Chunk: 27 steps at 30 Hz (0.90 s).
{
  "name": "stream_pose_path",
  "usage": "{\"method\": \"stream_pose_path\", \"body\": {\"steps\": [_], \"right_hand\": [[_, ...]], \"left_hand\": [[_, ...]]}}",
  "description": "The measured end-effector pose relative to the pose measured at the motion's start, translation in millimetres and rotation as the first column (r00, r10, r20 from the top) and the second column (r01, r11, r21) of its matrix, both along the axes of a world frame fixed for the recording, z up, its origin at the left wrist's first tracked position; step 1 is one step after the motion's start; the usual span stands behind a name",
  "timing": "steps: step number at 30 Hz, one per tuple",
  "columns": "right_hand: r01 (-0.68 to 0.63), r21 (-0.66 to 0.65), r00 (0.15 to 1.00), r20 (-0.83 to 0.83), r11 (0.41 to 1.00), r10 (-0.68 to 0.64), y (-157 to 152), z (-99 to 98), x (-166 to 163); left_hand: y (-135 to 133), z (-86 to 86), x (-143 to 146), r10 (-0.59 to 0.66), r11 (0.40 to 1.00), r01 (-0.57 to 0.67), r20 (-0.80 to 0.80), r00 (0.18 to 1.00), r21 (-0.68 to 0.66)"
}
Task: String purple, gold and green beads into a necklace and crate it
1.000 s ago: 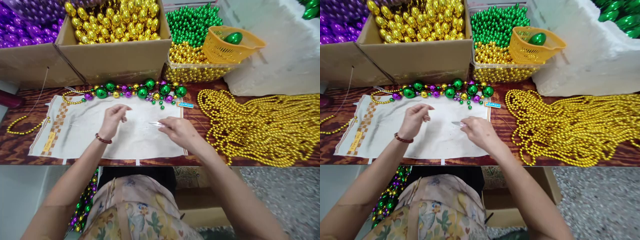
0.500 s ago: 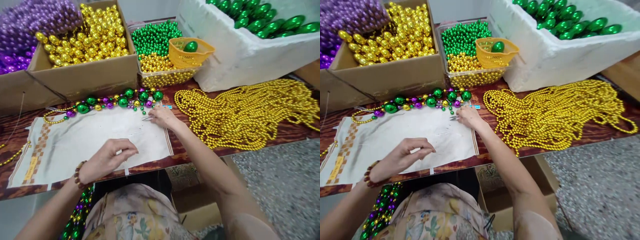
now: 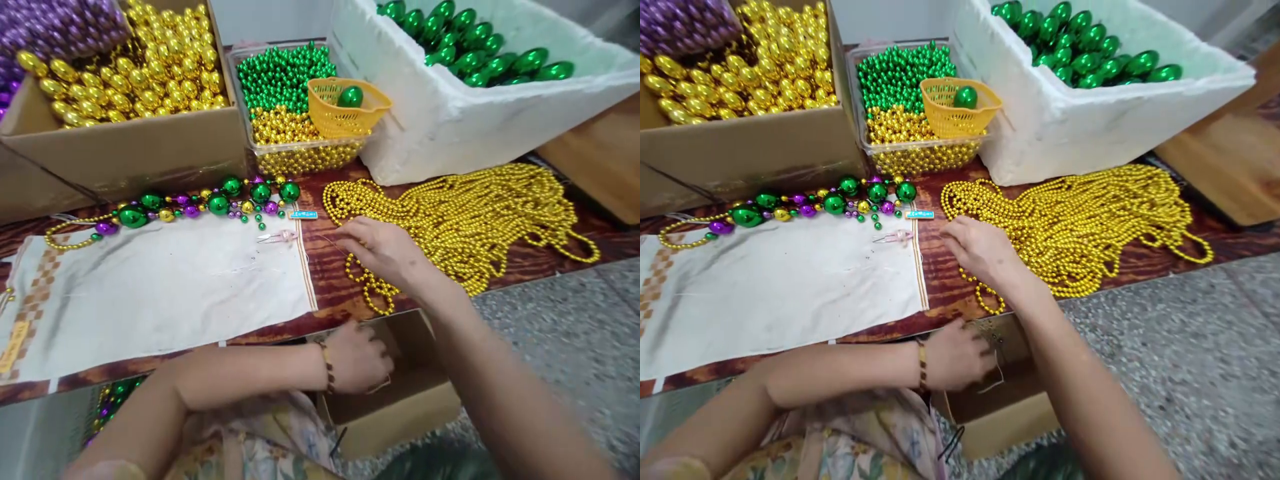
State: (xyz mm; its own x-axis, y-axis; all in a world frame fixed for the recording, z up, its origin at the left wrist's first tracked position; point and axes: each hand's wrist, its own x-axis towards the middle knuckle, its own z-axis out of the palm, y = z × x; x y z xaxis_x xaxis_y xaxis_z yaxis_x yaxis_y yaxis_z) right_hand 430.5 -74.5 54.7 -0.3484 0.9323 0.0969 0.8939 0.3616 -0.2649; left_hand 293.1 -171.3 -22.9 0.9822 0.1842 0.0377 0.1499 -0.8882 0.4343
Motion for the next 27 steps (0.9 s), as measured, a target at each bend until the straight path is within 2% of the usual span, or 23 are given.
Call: {"method": "stream_pose_path", "body": {"steps": [1, 2, 3, 5, 6, 7, 9, 12, 14, 16, 21, 24, 27], "right_hand": [[0.026, -0.003, 0.998, -0.052, 1.0, -0.026, -2, -7.4, -2], [0.058, -0.008, 0.991, -0.12, 0.998, -0.059, -3, -15.9, -4], [0.091, -0.02, 0.976, -0.195, 0.996, -0.094, -4, -24.6, -7], [0.148, -0.057, 0.937, -0.312, 0.987, -0.158, -3, -40.7, -12], [0.171, -0.079, 0.923, -0.335, 0.982, -0.188, -1, -47.2, -14], [0.198, -0.1, 0.919, -0.327, 0.975, -0.22, 2, -52.3, -16], [0.267, -0.129, 0.931, -0.222, 0.955, -0.291, 11, -58.0, -16], [0.375, -0.115, 0.927, 0.043, 0.92, -0.372, 35, -58.3, -13], [0.376, -0.096, 0.912, 0.215, 0.922, -0.35, 56, -56.7, -12], [0.339, -0.098, 0.902, 0.318, 0.936, -0.293, 77, -55.8, -14], [0.219, -0.169, 0.919, 0.367, 0.961, -0.145, 115, -56.0, -30], [0.161, -0.208, 0.922, 0.38, 0.965, -0.072, 123, -53.8, -37], [0.156, -0.216, 0.913, 0.404, 0.964, -0.057, 124, -48.3, -36]], "left_hand": [[21, 1.6, -8, 0.021, 1.0, -0.022, -0.06, 0.998, -0.002], [48, 5.6, -19, 0.102, 0.995, -0.1, -0.102, 0.99, 0.024], [78, 11.0, -31, 0.254, 0.963, -0.244, -0.09, 0.963, 0.111], [138, 21.6, -51, 0.488, 0.833, -0.465, -0.001, 0.873, 0.299], [164, 25.1, -58, 0.555, 0.767, -0.528, 0.037, 0.831, 0.364], [186, 26.9, -62, 0.577, 0.734, -0.545, 0.052, 0.815, 0.405], [215, 25.8, -61, 0.57, 0.722, -0.532, 0.056, 0.82, 0.442], [231, 17.8, -46, 0.504, 0.754, -0.454, 0.025, 0.863, 0.475], [233, 12.7, -35, 0.476, 0.761, -0.416, 0.006, 0.879, 0.499], [233, 9.3, -29, 0.471, 0.759, -0.405, -0.002, 0.882, 0.51], [231, 9.1, -37, 0.453, 0.768, -0.395, 0.008, 0.891, 0.505], [231, 14.4, -49, 0.504, 0.747, -0.457, 0.037, 0.863, 0.483], [234, 21.8, -58, 0.556, 0.737, -0.542, 0.093, 0.826, 0.403]]}}
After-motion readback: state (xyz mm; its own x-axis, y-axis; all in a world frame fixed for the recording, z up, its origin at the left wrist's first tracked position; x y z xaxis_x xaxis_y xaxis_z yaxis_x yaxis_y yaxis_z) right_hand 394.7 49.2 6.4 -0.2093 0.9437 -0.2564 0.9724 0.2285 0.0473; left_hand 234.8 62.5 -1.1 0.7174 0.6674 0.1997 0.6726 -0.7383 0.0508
